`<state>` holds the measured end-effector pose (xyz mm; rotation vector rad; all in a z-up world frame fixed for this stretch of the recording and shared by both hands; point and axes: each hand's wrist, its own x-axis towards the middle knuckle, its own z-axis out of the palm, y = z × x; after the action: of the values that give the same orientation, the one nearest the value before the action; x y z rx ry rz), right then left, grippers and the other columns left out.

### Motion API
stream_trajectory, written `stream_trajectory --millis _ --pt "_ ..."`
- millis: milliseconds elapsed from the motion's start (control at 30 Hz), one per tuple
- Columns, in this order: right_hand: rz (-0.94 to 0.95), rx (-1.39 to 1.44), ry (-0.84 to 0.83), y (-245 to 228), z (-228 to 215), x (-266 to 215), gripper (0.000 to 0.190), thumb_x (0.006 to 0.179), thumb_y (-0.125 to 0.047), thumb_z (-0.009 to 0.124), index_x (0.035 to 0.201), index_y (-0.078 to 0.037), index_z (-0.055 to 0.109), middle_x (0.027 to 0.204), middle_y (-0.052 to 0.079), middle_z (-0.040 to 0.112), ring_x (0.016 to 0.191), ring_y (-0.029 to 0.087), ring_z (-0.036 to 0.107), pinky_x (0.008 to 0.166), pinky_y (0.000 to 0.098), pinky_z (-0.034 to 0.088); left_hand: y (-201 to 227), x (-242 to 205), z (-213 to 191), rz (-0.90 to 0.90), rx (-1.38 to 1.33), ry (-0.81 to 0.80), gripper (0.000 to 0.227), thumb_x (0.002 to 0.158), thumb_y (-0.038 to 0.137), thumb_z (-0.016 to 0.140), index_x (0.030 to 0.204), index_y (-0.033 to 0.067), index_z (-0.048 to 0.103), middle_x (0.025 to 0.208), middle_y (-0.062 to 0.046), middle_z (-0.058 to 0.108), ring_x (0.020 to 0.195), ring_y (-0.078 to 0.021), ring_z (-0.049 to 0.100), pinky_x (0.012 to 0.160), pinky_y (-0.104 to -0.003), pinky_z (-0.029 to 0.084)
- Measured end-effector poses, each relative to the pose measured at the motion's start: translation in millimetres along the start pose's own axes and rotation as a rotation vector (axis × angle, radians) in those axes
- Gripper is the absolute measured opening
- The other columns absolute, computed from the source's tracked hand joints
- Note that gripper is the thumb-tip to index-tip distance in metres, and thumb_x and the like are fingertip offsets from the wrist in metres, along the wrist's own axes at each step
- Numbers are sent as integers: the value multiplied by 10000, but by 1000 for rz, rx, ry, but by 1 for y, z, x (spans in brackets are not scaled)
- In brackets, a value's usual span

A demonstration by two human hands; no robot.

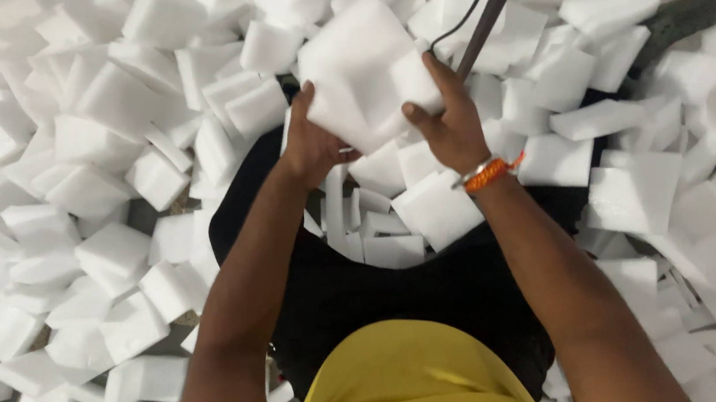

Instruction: The person sits cross-legged on the floor and repeatedly picks up white foam blocks, breaks them into smaller pieces by hand, and drops them onto a growing pile. The action is continuous and repetitive, with no tools used.

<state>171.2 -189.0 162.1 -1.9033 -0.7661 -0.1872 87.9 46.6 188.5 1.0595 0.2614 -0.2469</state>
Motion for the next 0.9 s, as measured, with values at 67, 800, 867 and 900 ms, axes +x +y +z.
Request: stream_trajectory --millis 67,800,867,900 --pt "283 281 -24 4 2 26 767 937 -442 710 1543 -65 429 1300 161 668 1019 211 710 845 341 627 18 13 0 22 -28 -59 999 831 788 300 1579 127 324 1457 -166 502 1167 -353 535 926 -535 424" --pt "-52 231 210 -7 -1 98 507 972 -77 732 1437 -1 545 1382 172 645 1277 233 626 1074 337 519 81 58 -12 178 103 -128 942 890 742 393 1564 86 355 1530 -158 513 1315 -344 550 1033 -544 439" --pt "42 371 195 -4 -4 76 520 930 -19 679 1432 -10 545 1376 157 635 1263 202 622 1076 322 534 59 51 -8 205 98 -143 849 963 659 411 1573 76 319 1536 -166 505 1340 -337 547 1056 -540 466" --pt "93 395 197 -3 -6 64 529 909 -9 661 1422 -11 532 1384 149 617 1257 196 614 1034 326 541 50 47 -4 214 91 -161 803 1001 614 415 1580 72 293 1550 -171 491 1357 -343 547 1079 -535 481"
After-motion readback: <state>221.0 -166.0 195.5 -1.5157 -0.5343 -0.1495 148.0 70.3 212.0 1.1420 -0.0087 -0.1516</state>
